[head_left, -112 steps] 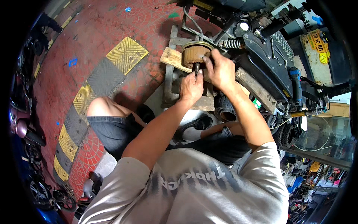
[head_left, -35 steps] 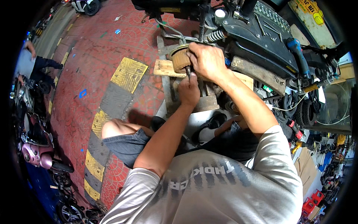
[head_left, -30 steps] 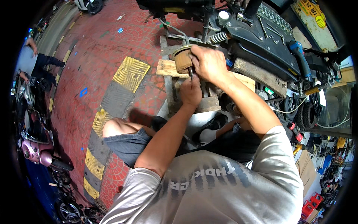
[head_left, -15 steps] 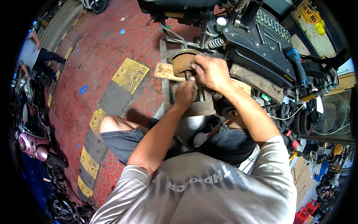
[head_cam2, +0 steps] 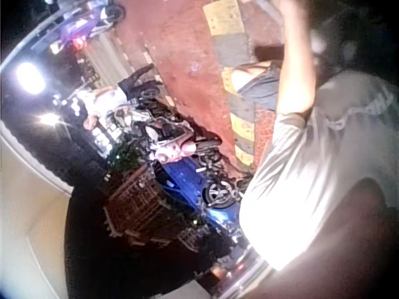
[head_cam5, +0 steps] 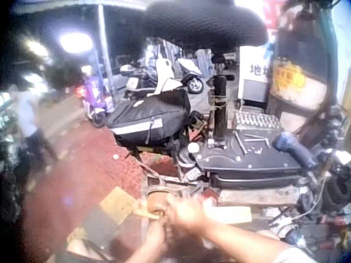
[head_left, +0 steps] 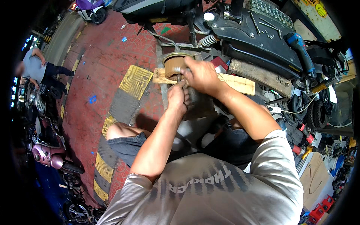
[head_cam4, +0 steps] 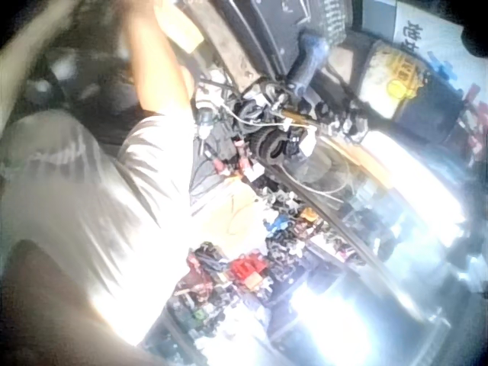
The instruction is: The person pries a tire off a rim using a flat metal tool and uses a screwdriver to manipulate the internal components of a motor hub.
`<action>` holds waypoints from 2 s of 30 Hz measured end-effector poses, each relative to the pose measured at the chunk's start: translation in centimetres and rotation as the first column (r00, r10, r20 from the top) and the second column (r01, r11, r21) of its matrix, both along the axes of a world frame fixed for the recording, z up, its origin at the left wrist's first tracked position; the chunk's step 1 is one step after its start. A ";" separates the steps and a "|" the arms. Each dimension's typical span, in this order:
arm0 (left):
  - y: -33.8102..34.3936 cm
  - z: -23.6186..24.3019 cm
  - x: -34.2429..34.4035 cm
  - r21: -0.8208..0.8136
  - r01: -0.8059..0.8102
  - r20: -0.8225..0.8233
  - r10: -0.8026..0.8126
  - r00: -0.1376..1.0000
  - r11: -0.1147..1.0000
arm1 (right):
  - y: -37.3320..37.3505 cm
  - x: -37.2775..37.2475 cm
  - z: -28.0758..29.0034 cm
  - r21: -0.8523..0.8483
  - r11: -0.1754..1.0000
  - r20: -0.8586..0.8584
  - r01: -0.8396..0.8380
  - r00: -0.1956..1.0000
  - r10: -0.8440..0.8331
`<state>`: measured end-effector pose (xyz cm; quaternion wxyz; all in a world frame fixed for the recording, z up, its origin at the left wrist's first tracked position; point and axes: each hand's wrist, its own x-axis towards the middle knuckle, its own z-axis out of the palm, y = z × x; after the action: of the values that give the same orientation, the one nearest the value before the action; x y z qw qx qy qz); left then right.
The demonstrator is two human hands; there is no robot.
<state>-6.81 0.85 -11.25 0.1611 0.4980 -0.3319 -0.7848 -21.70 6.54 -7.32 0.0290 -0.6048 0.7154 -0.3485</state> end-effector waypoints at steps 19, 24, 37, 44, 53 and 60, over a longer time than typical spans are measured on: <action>-0.8 -1.1 1.7 -0.744 0.429 0.556 0.120 0.823 0.512 | -2.4 2.4 2.5 0.098 0.986 -0.070 0.133 0.989 -0.126; -0.4 -0.6 2.0 -0.766 0.425 0.548 0.145 0.824 0.483 | -3.4 1.2 3.3 0.078 0.971 -0.113 0.226 0.970 -0.217; -0.6 -1.9 2.4 -0.810 0.374 0.479 0.141 0.867 0.452 | -3.1 2.6 2.5 0.050 0.956 -0.147 0.288 0.949 -0.278; -1.1 -1.2 2.4 -0.743 0.386 0.511 0.091 0.855 0.547 | -2.2 4.8 2.8 0.070 0.979 -0.187 0.193 0.966 -0.177; -1.4 -0.5 2.5 -0.694 0.410 0.522 0.021 0.853 0.591 | -2.9 4.9 3.0 0.082 0.974 -0.187 0.213 0.963 -0.194; -1.3 -0.4 2.6 -0.702 0.403 0.513 0.024 0.858 0.587 | -2.3 5.5 3.1 0.091 0.982 -0.164 0.166 0.975 -0.150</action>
<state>-4.19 -0.42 -11.61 0.1902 0.5094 -0.7245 -0.4237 -16.21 4.22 -4.25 -0.0235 -0.5689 0.7786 -0.2636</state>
